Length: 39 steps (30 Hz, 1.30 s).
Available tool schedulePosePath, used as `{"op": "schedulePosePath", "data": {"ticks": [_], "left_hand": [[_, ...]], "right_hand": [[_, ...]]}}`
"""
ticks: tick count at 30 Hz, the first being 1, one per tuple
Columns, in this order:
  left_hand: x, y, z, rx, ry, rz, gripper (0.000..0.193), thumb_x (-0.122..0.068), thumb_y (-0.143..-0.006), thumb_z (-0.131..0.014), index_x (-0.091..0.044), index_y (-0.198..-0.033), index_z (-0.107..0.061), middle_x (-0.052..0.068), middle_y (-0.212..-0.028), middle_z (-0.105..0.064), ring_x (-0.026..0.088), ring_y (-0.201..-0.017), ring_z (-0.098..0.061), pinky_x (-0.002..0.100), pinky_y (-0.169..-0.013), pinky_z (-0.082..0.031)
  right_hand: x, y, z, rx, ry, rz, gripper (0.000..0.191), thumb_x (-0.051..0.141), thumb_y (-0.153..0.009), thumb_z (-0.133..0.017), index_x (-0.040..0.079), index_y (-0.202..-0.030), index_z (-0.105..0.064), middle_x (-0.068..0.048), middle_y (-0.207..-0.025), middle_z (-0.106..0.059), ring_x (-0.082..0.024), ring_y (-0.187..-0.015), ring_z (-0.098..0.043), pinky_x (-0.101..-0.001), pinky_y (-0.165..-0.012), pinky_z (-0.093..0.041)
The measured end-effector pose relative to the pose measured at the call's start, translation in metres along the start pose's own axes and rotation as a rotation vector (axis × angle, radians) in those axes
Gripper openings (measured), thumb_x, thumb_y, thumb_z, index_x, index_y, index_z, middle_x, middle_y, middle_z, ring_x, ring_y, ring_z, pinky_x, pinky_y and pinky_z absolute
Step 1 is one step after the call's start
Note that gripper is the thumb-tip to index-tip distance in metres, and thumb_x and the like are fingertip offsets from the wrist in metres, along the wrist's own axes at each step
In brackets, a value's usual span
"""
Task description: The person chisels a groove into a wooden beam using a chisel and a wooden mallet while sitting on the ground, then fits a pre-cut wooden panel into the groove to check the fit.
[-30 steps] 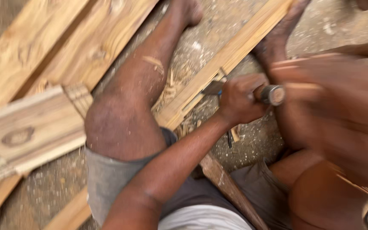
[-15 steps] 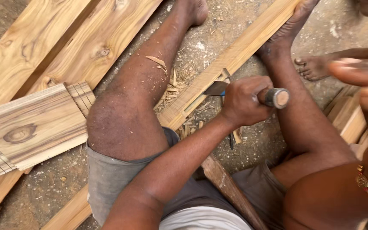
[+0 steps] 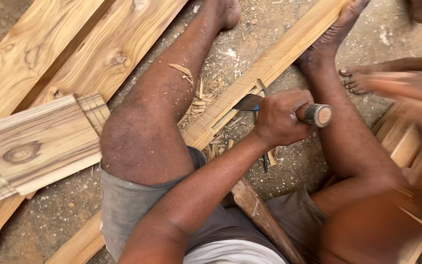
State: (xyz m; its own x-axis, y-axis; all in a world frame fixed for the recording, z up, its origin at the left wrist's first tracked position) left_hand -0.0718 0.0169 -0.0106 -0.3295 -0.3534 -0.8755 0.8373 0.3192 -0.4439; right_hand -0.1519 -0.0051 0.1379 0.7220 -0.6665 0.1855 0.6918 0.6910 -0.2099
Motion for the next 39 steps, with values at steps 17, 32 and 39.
{"op": "schedulePosePath", "data": {"ticks": [17,32,39], "left_hand": [[0.039,0.022,-0.015,-0.008,-0.112,0.011,0.032,-0.026,-0.075,-0.080,-0.006,-0.095,-0.065,0.012,-0.081,-0.068,0.033,-0.073,-0.069,0.045,-0.062,-0.051],[-0.009,0.003,-0.003,-0.041,0.037,-0.027,0.033,-0.034,-0.082,-0.077,-0.011,-0.103,-0.067,0.011,-0.092,-0.072,0.030,-0.083,-0.074,0.042,-0.072,-0.059],[0.003,0.002,0.011,-0.058,0.082,0.007,0.026,-0.026,-0.082,-0.076,-0.015,-0.104,-0.065,0.005,-0.093,-0.072,0.024,-0.084,-0.074,0.038,-0.074,-0.060]], "right_hand": [[0.011,0.065,-0.021,0.194,0.024,0.080,0.016,0.019,-0.096,-0.070,0.005,-0.097,-0.078,-0.015,-0.088,-0.075,-0.036,-0.081,-0.072,-0.0479,-0.074,-0.057],[-0.041,0.104,-0.006,0.106,-0.451,0.181,0.017,0.007,-0.105,-0.064,0.001,-0.115,-0.076,-0.015,-0.105,-0.078,-0.020,-0.086,-0.077,-0.0294,-0.074,-0.062],[0.023,0.078,0.053,0.031,-0.319,0.270,0.013,0.006,-0.101,-0.064,-0.001,-0.108,-0.073,-0.018,-0.101,-0.075,-0.026,-0.090,-0.074,-0.0373,-0.077,-0.059]]}}
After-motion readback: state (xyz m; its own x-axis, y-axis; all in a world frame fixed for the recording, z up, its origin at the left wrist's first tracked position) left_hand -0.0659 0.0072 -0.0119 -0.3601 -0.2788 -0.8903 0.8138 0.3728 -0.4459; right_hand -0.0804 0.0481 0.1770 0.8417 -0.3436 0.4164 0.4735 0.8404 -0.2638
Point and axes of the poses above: each hand's wrist, its own y-axis away from the middle knuckle, its own z-axis out of the back of the hand, x = y × z, the point moved 4 cm from there along -y, towards the middle knuckle
